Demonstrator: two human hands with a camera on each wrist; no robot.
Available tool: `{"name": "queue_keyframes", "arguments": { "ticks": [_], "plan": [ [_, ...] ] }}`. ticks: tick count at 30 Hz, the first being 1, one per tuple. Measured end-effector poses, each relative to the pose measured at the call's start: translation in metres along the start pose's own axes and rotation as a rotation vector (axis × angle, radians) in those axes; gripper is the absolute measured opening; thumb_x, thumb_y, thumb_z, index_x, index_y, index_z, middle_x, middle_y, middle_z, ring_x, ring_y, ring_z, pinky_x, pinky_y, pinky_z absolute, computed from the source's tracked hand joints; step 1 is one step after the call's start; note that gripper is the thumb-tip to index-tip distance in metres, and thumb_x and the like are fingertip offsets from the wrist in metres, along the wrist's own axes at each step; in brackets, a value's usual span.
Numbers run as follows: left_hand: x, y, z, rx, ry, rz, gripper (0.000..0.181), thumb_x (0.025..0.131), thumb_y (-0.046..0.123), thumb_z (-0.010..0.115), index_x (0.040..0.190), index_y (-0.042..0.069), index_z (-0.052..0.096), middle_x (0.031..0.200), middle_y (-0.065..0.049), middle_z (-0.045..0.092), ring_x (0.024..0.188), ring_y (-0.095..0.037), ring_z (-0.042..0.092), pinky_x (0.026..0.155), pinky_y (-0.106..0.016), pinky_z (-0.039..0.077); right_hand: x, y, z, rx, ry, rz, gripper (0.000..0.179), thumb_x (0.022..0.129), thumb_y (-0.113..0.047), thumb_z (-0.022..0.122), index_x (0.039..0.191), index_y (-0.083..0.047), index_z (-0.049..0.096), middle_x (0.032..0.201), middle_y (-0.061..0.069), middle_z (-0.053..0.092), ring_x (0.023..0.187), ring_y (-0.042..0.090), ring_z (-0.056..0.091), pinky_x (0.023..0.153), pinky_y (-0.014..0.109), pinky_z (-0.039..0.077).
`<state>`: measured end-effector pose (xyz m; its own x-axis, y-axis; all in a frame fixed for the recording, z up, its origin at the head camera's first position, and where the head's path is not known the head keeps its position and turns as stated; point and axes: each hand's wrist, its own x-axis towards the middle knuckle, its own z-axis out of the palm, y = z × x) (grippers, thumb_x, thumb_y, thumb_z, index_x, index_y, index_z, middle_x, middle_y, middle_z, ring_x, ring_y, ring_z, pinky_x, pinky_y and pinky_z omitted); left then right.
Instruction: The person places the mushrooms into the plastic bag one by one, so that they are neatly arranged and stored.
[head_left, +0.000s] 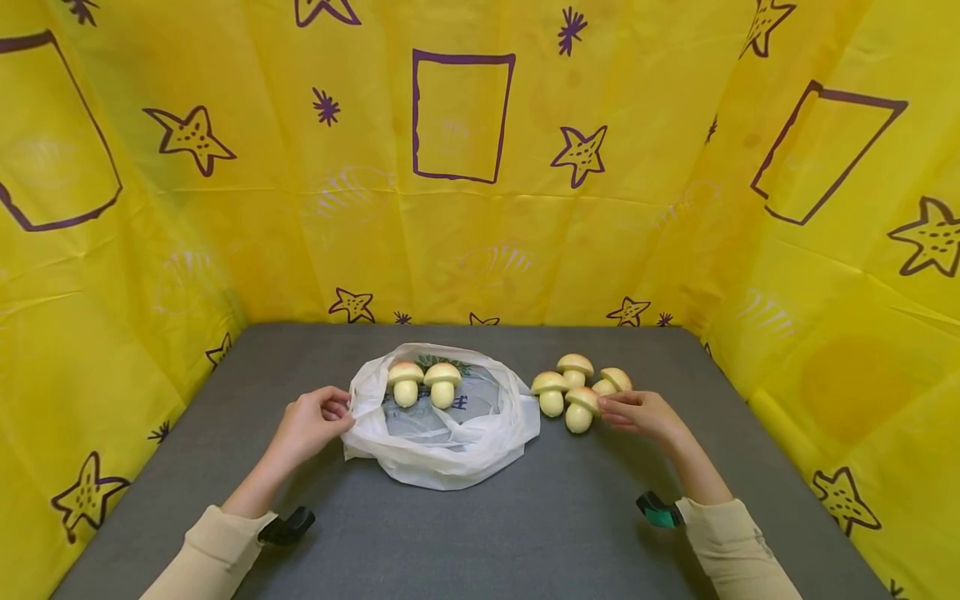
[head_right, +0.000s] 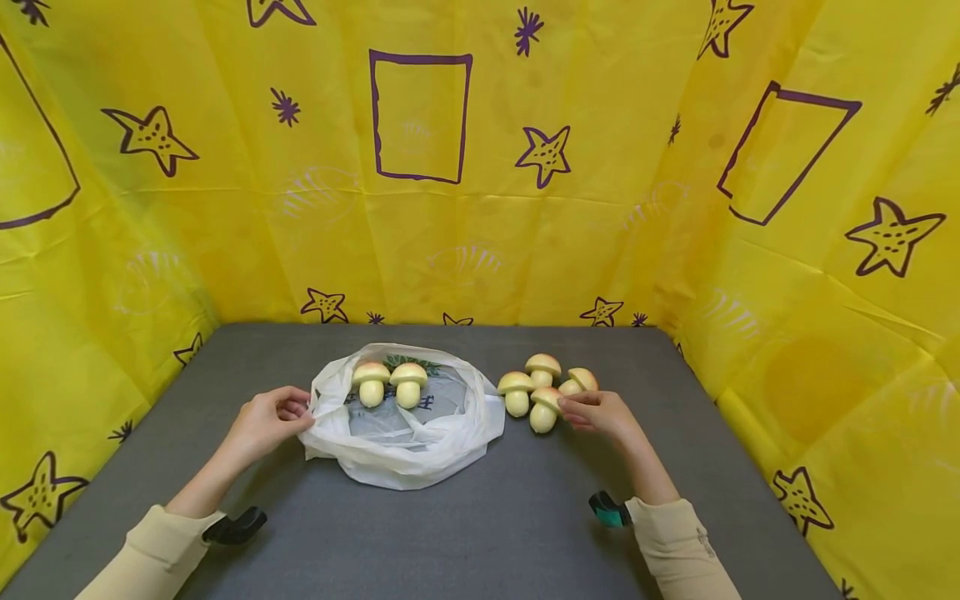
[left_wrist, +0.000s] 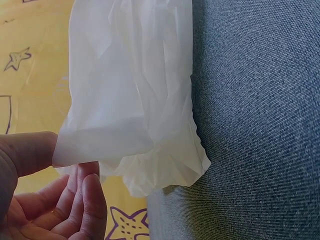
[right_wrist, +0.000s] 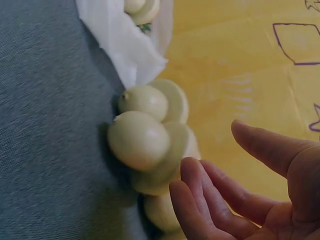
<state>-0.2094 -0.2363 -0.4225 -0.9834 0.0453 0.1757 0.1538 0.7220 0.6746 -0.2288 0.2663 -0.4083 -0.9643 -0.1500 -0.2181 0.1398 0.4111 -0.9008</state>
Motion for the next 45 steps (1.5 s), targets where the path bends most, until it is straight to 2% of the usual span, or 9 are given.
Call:
{"name": "queue_keyframes", "arguments": {
  "ticks": [11,22,32,37,45],
  "plan": [
    [0.0,0.0,0.0,-0.005,-0.003,0.001,0.027,0.076,0.008,0.071,0.101,-0.001,0.065,0.081,-0.007,0.066,0.07,-0.015,0.06,0.06,-0.021,0.047,-0.003,0.022,0.004,0.003,-0.022,0.034,0.052,0.09,-0.027,0.063,0.122,0.014,0.054,0.116,0.025,0.063,0.103,0.03,0.066,0.084,0.038,0.053],
    [0.001,-0.001,0.001,-0.009,0.005,0.011,0.026,0.077,0.008,0.072,0.101,-0.001,0.065,0.08,-0.006,0.066,0.07,-0.014,0.059,0.06,-0.021,0.047,0.003,0.031,0.015,0.051,-0.051,0.11,0.048,0.089,-0.021,0.064,0.119,0.015,0.054,0.107,0.021,0.068,0.094,0.022,0.068,0.081,0.035,0.054],
    [0.001,-0.001,0.001,-0.007,-0.004,0.002,0.026,0.077,0.008,0.072,0.101,-0.001,0.065,0.081,-0.007,0.066,0.071,-0.015,0.06,0.06,-0.021,0.048,0.01,0.038,0.025,0.064,-0.058,0.12,0.055,0.087,-0.021,0.066,0.123,0.018,0.049,0.113,0.025,0.064,0.1,0.024,0.066,0.085,0.037,0.053],
    [0.002,-0.002,0.002,-0.006,-0.005,0.005,0.026,0.077,0.009,0.072,0.1,0.0,0.065,0.081,-0.007,0.066,0.071,-0.015,0.06,0.06,-0.021,0.048,0.012,0.039,0.028,0.075,-0.041,0.128,0.056,0.086,-0.02,0.068,0.123,0.017,0.049,0.112,0.025,0.065,0.099,0.023,0.067,0.084,0.036,0.054],
    [0.002,-0.002,0.002,-0.005,-0.003,0.012,0.026,0.077,0.008,0.072,0.1,0.0,0.065,0.081,-0.006,0.066,0.071,-0.014,0.06,0.06,-0.021,0.048,0.018,0.038,0.032,0.018,0.05,0.168,0.057,0.083,-0.029,0.071,0.119,0.012,0.055,0.104,0.018,0.07,0.091,0.019,0.069,0.078,0.033,0.055]
  ]
}}
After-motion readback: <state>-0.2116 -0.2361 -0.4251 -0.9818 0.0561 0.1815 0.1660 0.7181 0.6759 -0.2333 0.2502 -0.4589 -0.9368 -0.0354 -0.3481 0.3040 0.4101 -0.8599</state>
